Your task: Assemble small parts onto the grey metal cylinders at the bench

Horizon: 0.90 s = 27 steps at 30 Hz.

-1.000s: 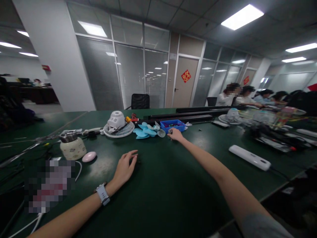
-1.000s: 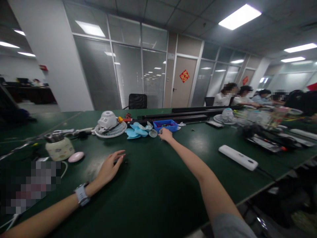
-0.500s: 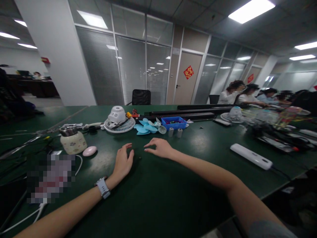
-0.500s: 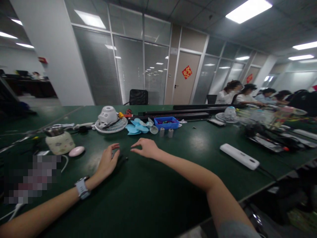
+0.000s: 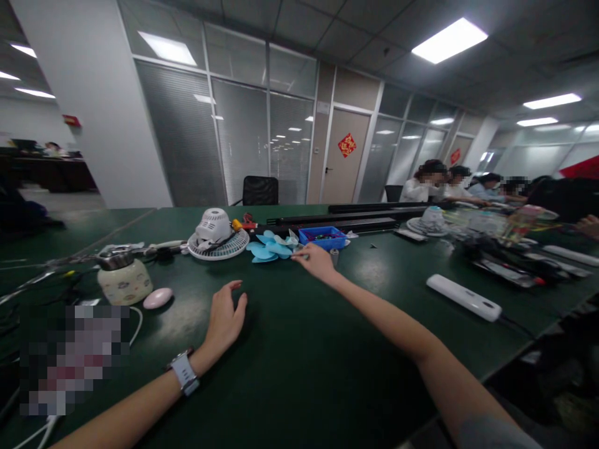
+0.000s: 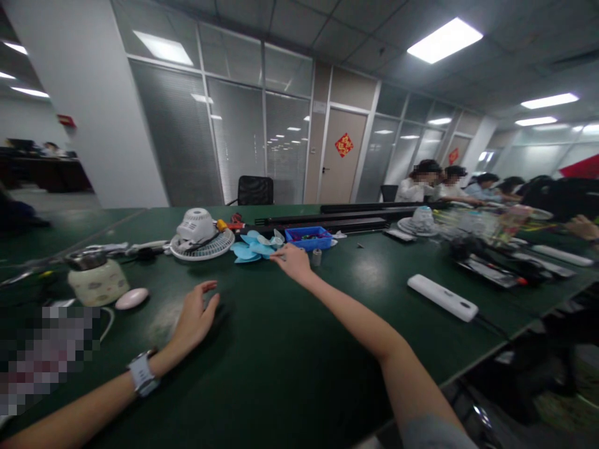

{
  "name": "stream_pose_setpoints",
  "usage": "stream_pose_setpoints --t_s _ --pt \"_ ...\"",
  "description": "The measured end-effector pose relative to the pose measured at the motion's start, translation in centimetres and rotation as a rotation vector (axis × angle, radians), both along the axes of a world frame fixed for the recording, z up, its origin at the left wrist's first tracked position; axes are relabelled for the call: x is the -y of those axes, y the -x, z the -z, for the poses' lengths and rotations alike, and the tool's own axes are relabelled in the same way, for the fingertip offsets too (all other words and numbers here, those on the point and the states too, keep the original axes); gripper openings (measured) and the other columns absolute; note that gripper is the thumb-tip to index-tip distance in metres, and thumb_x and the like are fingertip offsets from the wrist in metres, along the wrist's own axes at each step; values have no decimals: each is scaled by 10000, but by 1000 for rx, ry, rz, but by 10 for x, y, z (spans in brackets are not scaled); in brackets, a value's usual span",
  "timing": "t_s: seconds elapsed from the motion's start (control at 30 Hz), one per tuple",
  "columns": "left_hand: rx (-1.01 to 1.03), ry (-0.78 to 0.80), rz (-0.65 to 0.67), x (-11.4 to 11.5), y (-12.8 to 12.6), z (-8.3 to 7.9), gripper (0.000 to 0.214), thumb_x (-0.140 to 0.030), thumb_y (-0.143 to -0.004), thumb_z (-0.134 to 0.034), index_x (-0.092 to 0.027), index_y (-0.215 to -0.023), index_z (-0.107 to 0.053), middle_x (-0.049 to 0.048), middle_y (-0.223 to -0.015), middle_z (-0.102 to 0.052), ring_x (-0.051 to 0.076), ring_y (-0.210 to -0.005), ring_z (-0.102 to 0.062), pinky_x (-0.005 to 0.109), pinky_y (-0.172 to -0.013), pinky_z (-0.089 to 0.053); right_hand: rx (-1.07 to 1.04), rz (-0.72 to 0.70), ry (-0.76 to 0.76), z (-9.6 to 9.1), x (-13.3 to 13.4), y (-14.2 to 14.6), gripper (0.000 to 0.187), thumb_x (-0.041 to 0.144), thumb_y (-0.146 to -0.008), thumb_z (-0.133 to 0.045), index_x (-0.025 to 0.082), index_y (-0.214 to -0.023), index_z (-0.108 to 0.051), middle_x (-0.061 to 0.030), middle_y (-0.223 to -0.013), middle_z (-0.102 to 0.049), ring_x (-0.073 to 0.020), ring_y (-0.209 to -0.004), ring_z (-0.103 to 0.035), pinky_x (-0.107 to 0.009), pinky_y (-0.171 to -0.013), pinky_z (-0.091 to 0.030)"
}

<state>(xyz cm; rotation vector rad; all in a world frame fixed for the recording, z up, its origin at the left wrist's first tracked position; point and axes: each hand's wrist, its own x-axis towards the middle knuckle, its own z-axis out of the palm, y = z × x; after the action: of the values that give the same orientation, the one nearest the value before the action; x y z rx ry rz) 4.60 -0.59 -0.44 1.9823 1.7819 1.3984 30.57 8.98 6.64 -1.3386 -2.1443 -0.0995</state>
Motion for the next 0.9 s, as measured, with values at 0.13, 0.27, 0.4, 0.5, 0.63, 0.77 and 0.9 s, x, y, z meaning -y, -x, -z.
stream_pose_setpoints --t_s 0.13,0.27,0.4,0.5,0.63,0.77,0.9 --pt "-4 13 2 0 0 -1 424 -421 -869 -420 -141 -1173 -519 147 -1179 -596 299 -1129 -533 517 -1002 -423 57 316 45 -16 -46 -58 286 422 -900 -554 269 -1056 -738 -67 -1057 -684 -218 -984 -618 -297 -831 -473" --pt "1 15 -4 -1 1 0 430 -430 -870 -419 -139 -1171 -519 149 -1186 -598 297 -1139 -531 512 -1004 -424 85 317 83 -8 -61 -76 246 400 -887 -574 292 -1025 -748 -51 -1045 -710 -228 -993 -629 -299 -822 -484" --pt "7 0 -11 -1 1 2 407 -423 -868 -427 -158 -1162 -524 134 -1169 -607 296 -1124 -548 512 -990 -436 94 309 82 1 -65 -70 262 414 -893 -559 303 -1047 -740 -53 -1070 -707 -233 -1000 -631 -305 -826 -483" --pt "2 4 -10 -1 0 1 410 -420 -869 -431 -152 -1165 -524 138 -1172 -605 297 -1126 -549 508 -986 -439 105 314 83 4 -68 -68 277 426 -897 -547 301 -1054 -738 -62 -1072 -707 -234 -997 -633 -303 -823 -482" --pt "5 1 -7 0 0 1 412 -420 -863 -443 -150 -1161 -531 141 -1163 -610 295 -1116 -558 500 -969 -452 126 309 95 4 -69 -68 269 454 -882 -561 317 -1012 -752 -63 -1019 -719 -242 -950 -647 -309 -797 -484" --pt "2 5 -2 -1 1 2 413 -421 -862 -447 -156 -1167 -529 135 -1160 -612 294 -1119 -555 500 -970 -451 119 309 52 2 -66 -77 330 458 -907 -517 282 -1089 -729 -89 -1081 -694 -243 -1015 -623 -320 -880 -454" --pt "-16 11 6 -1 0 1 422 -419 -867 -428 -141 -1172 -521 145 -1173 -600 294 -1123 -542 505 -993 -432 65 364 -50 6 -62 -100 429 520 -882 -530 254 -1186 -676 -109 -1183 -645 -268 -1119 -567 -379 -970 -410"
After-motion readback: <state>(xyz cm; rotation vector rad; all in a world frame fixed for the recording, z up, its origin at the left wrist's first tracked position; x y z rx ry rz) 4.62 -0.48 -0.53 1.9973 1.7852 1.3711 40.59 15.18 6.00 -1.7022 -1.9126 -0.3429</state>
